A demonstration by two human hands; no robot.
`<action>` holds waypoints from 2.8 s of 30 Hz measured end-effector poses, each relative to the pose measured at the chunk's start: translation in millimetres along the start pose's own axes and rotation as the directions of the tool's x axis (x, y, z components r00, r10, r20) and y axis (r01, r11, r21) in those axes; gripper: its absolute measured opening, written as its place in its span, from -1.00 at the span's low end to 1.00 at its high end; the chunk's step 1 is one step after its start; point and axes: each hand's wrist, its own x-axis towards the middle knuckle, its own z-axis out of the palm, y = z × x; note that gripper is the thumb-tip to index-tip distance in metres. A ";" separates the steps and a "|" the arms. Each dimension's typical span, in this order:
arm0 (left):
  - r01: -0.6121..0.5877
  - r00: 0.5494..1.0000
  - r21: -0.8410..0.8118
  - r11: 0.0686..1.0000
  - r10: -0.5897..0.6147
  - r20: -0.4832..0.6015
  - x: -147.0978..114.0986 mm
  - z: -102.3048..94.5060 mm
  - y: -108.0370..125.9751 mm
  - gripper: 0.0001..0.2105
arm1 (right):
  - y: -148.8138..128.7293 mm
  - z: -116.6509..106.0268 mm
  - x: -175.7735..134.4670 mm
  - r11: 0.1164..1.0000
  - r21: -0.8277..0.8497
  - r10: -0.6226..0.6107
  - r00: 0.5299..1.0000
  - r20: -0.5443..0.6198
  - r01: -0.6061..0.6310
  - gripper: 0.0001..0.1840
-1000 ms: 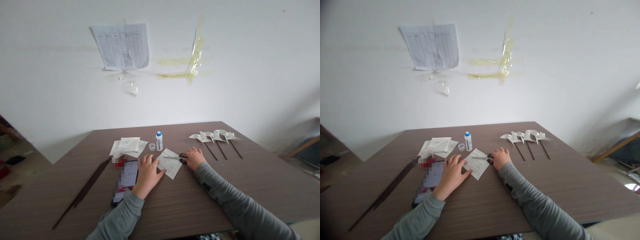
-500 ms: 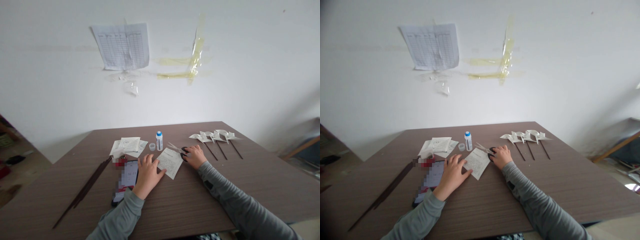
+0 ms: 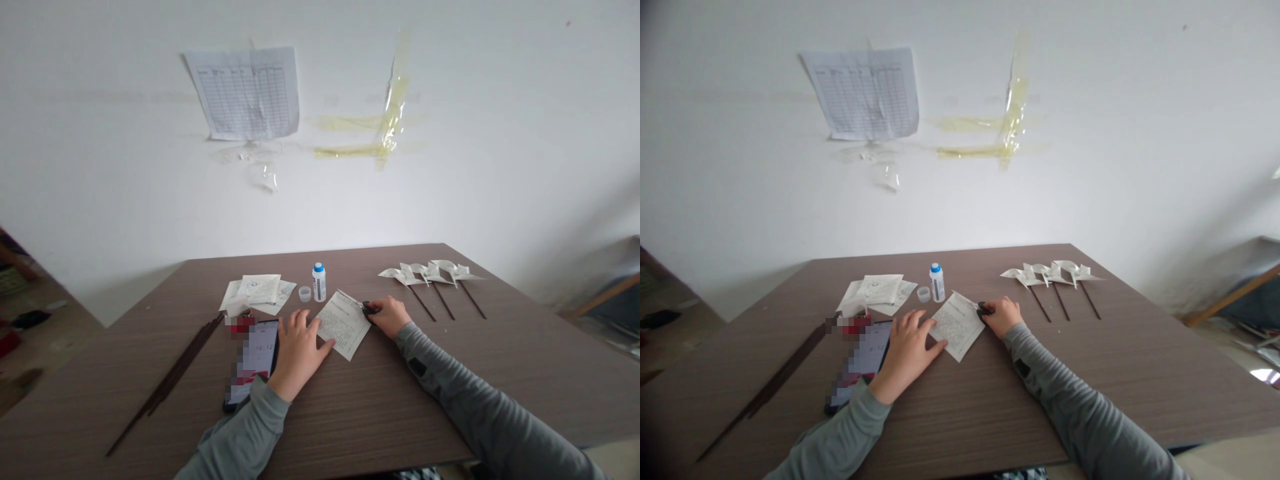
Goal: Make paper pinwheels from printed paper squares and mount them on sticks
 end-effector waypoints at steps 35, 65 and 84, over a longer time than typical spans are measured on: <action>0.403 0.872 -0.894 0.196 -0.380 0.310 23.4 5.3 34.7 -0.81 | 28.8 -15.1 17.9 0.614 0.789 -0.001 1.000 0.017 -0.012 -0.10; 0.357 0.843 -0.934 0.003 -0.432 0.321 24.8 -14.0 14.9 -0.63 | 2.0 -3.9 -34.1 0.699 0.715 -0.092 0.989 0.119 -0.021 -0.15; 0.274 0.851 -0.962 0.000 -0.466 0.242 26.8 -14.4 11.1 -0.65 | -33.3 14.2 -70.0 0.661 0.743 -0.254 0.901 0.351 -0.104 -0.27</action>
